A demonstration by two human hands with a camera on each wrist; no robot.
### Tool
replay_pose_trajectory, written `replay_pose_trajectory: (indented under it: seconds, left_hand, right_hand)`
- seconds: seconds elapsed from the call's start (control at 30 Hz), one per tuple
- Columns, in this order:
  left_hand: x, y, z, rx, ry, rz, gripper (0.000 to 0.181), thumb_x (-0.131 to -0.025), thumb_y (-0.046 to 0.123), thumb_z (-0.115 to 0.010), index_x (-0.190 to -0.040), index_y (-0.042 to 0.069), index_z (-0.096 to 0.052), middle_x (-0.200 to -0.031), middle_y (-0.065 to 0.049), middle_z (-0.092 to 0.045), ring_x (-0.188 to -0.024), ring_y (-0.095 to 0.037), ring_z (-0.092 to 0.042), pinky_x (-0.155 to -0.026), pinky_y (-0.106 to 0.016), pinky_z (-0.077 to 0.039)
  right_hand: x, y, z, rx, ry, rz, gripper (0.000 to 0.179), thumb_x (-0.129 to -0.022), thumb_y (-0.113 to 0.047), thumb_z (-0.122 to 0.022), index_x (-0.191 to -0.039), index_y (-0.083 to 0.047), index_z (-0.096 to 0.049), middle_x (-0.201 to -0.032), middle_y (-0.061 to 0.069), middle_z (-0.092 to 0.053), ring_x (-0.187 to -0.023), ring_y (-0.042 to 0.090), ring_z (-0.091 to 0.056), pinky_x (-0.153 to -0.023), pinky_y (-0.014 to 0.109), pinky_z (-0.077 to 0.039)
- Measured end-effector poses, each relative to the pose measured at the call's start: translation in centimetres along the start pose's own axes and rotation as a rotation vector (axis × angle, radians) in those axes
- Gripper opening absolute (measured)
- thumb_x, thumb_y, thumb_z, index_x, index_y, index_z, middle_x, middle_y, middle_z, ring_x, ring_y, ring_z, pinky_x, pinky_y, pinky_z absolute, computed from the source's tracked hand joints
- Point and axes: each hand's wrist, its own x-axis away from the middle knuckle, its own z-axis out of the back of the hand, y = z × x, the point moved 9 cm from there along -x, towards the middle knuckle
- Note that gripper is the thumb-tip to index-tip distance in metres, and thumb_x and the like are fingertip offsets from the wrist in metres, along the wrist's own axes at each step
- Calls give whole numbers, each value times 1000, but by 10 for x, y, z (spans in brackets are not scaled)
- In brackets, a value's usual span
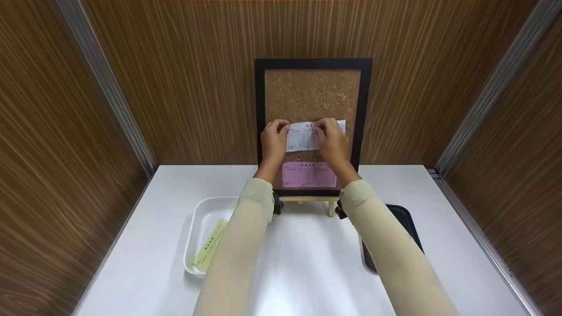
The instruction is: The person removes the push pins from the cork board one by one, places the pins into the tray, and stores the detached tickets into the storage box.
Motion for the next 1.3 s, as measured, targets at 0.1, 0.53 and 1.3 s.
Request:
replay_pose_trajectory:
  seconds: [0.1, 0.53, 1.3]
  left_hand:
    - [2, 1, 1, 6, -3, 1, 14, -101, 8, -60, -106, 3, -72, -104, -9, -67, -93, -17, -62, -82, -28, -52]
    - [25, 18, 15, 82, -26, -75, 13, -99, 9, -63, -105, 1, -71, -101, -9, -67, -91, -16, -60, -80, -24, -49]
    - [117, 5, 69, 175, -49, -33, 13, -97, 14, -68, -104, 3, -72, -100, -10, -68, -86, -17, -59, -74, -23, -49]
  right_hand:
    - [4, 0, 2, -19, 13, 15, 15, -101, -27, -63, -107, -13, -65, -103, 2, -62, -93, 18, -60, -81, 38, -47]
    - [39, 7, 26, -234, 88, 30, 15, -98, -20, -66, -101, -5, -65, -97, 8, -61, -85, 19, -56, -76, 31, -45]
    - [158, 20, 82, -469, 104, -36, 7, -95, 4, -64, -98, 10, -61, -87, 14, -57, -69, 11, -54, -61, 14, -44]
